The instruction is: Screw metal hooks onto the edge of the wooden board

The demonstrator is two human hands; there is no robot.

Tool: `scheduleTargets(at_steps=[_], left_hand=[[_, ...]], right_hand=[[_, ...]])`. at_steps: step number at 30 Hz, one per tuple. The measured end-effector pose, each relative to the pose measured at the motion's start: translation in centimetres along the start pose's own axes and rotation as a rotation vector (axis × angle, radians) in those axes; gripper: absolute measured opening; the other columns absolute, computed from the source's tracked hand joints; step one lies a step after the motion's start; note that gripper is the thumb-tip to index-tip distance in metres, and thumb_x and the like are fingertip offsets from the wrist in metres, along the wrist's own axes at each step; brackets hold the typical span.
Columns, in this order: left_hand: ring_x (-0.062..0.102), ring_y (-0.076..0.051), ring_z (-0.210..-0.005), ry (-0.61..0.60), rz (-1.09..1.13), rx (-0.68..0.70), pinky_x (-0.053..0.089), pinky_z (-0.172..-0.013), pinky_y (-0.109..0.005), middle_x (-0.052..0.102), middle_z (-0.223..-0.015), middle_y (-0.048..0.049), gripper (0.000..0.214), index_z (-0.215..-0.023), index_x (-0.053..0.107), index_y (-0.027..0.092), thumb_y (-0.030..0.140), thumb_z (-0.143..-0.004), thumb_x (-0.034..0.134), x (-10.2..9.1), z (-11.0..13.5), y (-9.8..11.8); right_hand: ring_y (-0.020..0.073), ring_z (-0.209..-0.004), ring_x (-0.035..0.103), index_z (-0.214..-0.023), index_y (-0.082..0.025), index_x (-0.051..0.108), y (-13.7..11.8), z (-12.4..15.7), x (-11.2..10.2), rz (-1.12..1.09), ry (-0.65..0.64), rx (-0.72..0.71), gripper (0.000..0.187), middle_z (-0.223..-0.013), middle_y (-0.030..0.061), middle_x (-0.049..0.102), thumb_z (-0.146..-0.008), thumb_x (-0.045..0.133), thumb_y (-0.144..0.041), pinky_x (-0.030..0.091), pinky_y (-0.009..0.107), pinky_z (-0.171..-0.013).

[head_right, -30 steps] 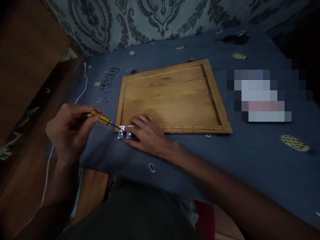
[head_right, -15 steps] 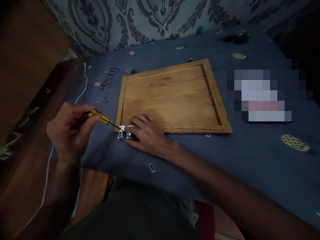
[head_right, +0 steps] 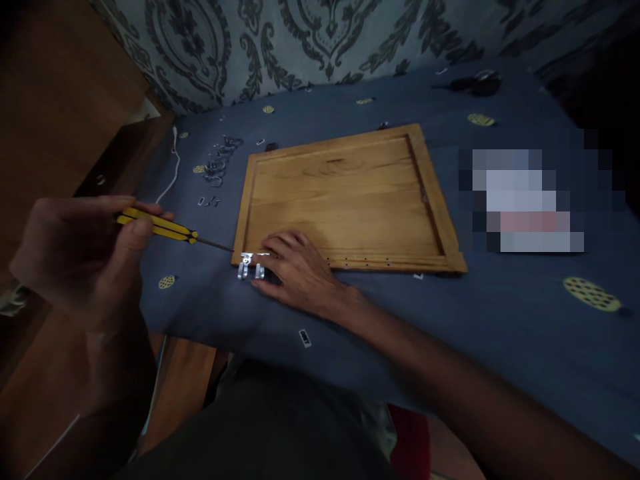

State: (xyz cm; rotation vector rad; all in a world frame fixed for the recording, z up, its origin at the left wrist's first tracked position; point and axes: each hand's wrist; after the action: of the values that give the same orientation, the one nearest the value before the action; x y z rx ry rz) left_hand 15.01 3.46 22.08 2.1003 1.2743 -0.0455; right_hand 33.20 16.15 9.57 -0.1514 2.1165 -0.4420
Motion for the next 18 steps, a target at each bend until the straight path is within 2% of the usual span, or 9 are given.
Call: scheduleTargets(at_steps=[6,12,18], left_hand=[[0.077,-0.014,-0.089,-0.119,-0.085,-0.039,0.066,-0.074,-0.027,0.077,-0.098,0.0030,0.018,-0.111,0.074,0.030,0.023,-0.094,0.076,-0.2,1.1,-1.6],[0.076,-0.012,-0.088,-0.123,-0.150,-0.020,0.065,-0.079,-0.023,0.077,-0.097,0.0021,0.013,-0.109,0.073,0.025,0.024,-0.096,0.072,0.2,1.8,-2.0],[0.076,-0.011,-0.087,-0.130,-0.157,0.042,0.064,-0.077,-0.021,0.077,-0.098,0.0022,0.015,-0.109,0.073,0.025,0.020,-0.095,0.073,0.6,1.7,-2.0]], right_hand=[[0.0308,-0.117,0.062,-0.121,-0.021,0.075,0.1,0.0,0.2,-0.008,0.016,0.010,0.032,-0.120,0.0128,0.073,-0.098,0.068,-0.042,0.049,0.049,-0.101],[0.0305,-0.119,0.061,-0.123,-0.022,0.074,0.0,0.0,0.2,-0.033,0.012,0.023,0.032,-0.122,0.0119,0.073,-0.097,0.068,-0.041,0.048,0.050,-0.103],[0.0311,-0.119,0.062,-0.122,-0.021,0.075,0.0,-0.1,0.1,-0.021,0.000,0.025,0.033,-0.122,0.0131,0.072,-0.097,0.068,-0.042,0.048,0.050,-0.103]])
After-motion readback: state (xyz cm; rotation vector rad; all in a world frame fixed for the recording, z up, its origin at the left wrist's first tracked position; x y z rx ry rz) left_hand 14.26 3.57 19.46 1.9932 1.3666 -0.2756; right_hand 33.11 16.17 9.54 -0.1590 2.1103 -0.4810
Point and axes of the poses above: each hand's wrist, its own z-axis away from the middle knuckle, its own x-axis out of the palm, y = z × x
